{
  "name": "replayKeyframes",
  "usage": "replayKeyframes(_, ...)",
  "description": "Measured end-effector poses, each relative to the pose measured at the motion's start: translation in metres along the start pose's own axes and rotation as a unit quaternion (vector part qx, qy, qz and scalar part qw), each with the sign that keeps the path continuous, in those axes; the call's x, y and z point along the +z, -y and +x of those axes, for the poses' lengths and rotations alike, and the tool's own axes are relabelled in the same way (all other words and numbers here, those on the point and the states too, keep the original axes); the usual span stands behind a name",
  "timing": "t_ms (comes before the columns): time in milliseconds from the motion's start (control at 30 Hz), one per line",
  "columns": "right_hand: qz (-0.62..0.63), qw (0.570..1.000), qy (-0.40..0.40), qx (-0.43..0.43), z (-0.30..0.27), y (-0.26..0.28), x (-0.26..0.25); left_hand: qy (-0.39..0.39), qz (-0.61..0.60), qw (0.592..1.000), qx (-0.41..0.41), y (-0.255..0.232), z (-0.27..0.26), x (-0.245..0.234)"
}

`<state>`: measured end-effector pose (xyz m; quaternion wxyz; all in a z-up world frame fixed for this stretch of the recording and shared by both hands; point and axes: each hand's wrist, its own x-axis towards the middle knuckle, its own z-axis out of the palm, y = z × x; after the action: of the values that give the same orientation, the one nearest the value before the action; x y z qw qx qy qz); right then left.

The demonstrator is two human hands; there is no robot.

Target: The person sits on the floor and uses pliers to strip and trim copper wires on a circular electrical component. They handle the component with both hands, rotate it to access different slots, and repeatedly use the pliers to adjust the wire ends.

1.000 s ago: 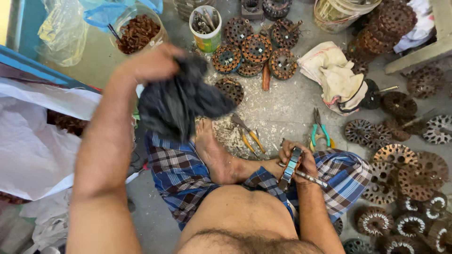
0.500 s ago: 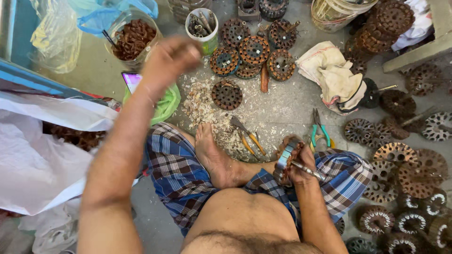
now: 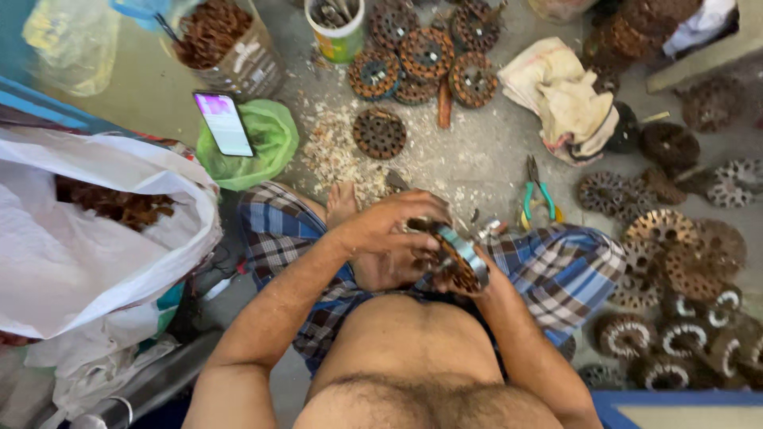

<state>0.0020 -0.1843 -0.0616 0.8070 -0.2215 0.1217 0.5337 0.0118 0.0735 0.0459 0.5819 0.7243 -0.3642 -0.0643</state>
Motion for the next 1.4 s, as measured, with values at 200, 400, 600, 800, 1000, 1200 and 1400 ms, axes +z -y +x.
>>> replayKeyframes(200,-0.056,0.984,-0.097,-0.141,0.004,0.013,0.031,-0.176,0.016,0.976,-0.129,0.011,-0.022,0.029)
replayKeyframes(400,-0.118,0.953,-0.135,-0.244,-0.032,0.018,0.069,-0.341,-0.146,0.899,-0.232,0.016,-0.018,0.045)
replayKeyframes(600,-0.156,0.898,-0.160,-0.379,-0.024,0.009,0.060,-0.363,-0.237,0.887,-0.160,0.022,-0.016,0.061)
replayKeyframes(800,-0.247,0.846,-0.145,-0.449,-0.024,0.013,0.050,-0.337,-0.307,0.879,-0.138,0.003,-0.004,0.068)
replayKeyframes(1000,-0.261,0.845,-0.137,-0.445,-0.023,0.020,0.048,-0.326,-0.422,0.830,-0.164,0.004,0.002,0.065)
replayKeyframes(1200,-0.340,0.824,-0.191,-0.411,-0.020,0.024,0.064,-0.328,-0.483,0.793,-0.171,0.027,0.007,0.063)
replayKeyframes(1400,-0.607,0.644,-0.222,-0.408,-0.031,0.028,0.090,-0.367,-0.477,0.792,-0.101,0.069,0.002,0.058)
